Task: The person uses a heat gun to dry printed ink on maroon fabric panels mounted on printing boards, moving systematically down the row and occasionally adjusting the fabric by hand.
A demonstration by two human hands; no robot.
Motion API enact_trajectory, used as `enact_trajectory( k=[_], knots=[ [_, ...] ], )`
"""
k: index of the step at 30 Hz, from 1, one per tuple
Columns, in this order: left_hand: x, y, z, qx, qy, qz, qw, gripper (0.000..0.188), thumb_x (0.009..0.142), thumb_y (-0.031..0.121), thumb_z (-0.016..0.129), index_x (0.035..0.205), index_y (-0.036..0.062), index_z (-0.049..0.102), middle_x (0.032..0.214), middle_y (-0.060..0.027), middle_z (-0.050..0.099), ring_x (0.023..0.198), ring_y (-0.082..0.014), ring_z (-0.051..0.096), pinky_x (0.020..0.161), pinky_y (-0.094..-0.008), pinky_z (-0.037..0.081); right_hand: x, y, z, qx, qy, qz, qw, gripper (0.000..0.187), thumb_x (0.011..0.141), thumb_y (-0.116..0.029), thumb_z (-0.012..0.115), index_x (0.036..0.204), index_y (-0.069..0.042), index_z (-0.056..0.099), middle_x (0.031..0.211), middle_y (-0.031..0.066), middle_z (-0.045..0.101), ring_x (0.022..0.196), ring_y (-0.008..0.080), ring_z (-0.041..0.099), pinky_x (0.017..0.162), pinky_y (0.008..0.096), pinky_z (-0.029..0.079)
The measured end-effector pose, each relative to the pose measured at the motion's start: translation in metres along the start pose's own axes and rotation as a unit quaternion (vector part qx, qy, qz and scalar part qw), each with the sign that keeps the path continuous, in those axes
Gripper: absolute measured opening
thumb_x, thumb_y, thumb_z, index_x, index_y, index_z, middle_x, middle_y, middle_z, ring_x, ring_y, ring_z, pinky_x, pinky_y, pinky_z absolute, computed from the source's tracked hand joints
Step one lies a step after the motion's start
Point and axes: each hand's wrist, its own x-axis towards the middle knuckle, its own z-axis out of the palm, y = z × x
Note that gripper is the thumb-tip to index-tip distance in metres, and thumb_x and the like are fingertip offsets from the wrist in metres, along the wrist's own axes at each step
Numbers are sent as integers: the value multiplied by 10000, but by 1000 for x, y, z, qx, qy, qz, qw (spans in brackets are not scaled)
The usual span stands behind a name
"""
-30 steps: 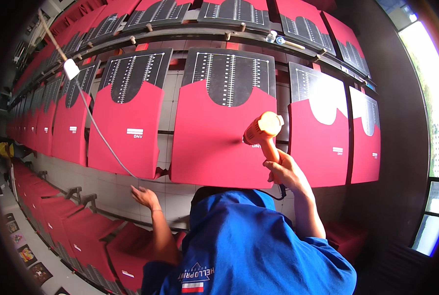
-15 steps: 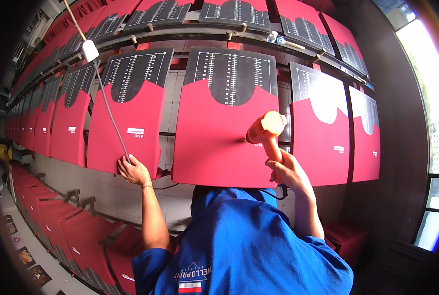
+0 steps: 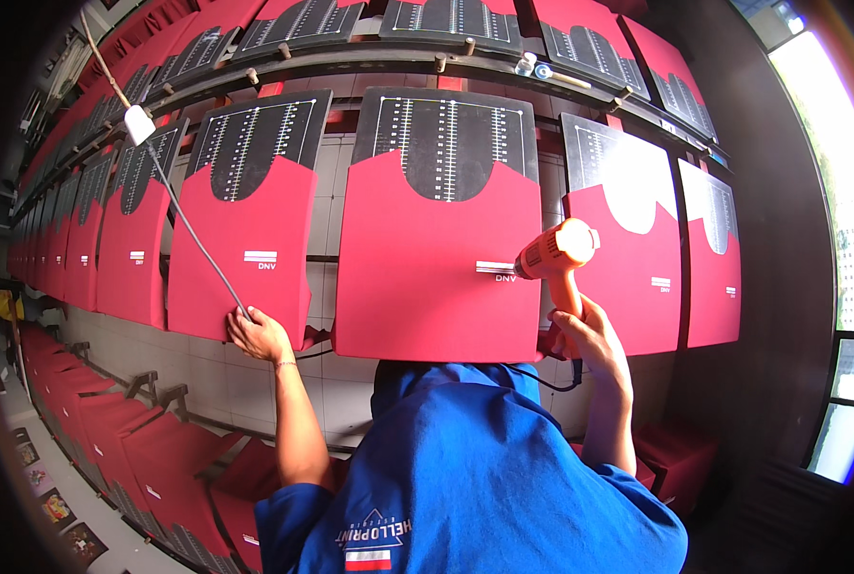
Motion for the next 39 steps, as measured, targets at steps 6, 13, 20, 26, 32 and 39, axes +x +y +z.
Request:
enact_trajectory(
  k=[6, 13, 20, 26, 32, 39],
  knots=[
    [0, -4, 2, 7, 4, 5, 1000, 407, 971, 366, 474, 1242, 95, 613, 1433, -68, 483, 1346, -278, 405, 1021, -502, 376, -10, 4, -6, -1, -23, 9, 1000, 193, 909, -171, 609, 1020, -22, 557, 729, 30, 595, 581, 88, 569, 506, 229, 436],
    [-3, 0, 0, 7, -15, 3, 1000, 405, 987, 357, 444, 1279, 120, 593, 1454, -56, 461, 1363, -269, 381, 1028, -508, 356, -7, 13, 0, -4, -27, 20, 999, 222, 907, -191, 620, 1034, -21, 557, 712, 23, 577, 575, 90, 572, 502, 231, 448],
    [8, -27, 0, -35, -49, 34, 998, 440, 1026, 342, 368, 1313, 68, 559, 1484, -122, 402, 1373, -315, 348, 1103, -482, 302, -1, 8, 19, 13, -41, 25, 999, 235, 906, -197, 622, 1044, -25, 544, 690, 17, 553, 558, 95, 574, 491, 235, 442],
    [44, -78, -8, -71, -37, -4, 997, 468, 1025, 338, 367, 1357, 43, 514, 1496, -171, 360, 1376, -351, 330, 1124, -486, 264, 5, 0, 60, 1, 15, 10, 1000, 227, 915, -194, 607, 1050, -26, 534, 696, 17, 552, 561, 101, 582, 476, 232, 431],
    [136, -148, 2, -50, -15, -48, 997, 464, 1027, 324, 370, 1413, 82, 460, 1497, -182, 353, 1400, -326, 303, 1131, -481, 243, 18, -32, 173, -7, -65, 14, 998, 302, 904, -180, 607, 1145, -12, 536, 758, 33, 563, 598, 111, 584, 520, 250, 459],
    [286, -216, 12, -64, 3, -74, 995, 474, 1038, 337, 323, 1447, 118, 421, 1509, -190, 328, 1418, -322, 273, 1139, -482, 221, 36, -93, 365, -36, -223, 34, 974, 316, 914, -222, 608, 1124, -3, 521, 763, 19, 589, 628, 108, 597, 563, 257, 483]
  ],
)
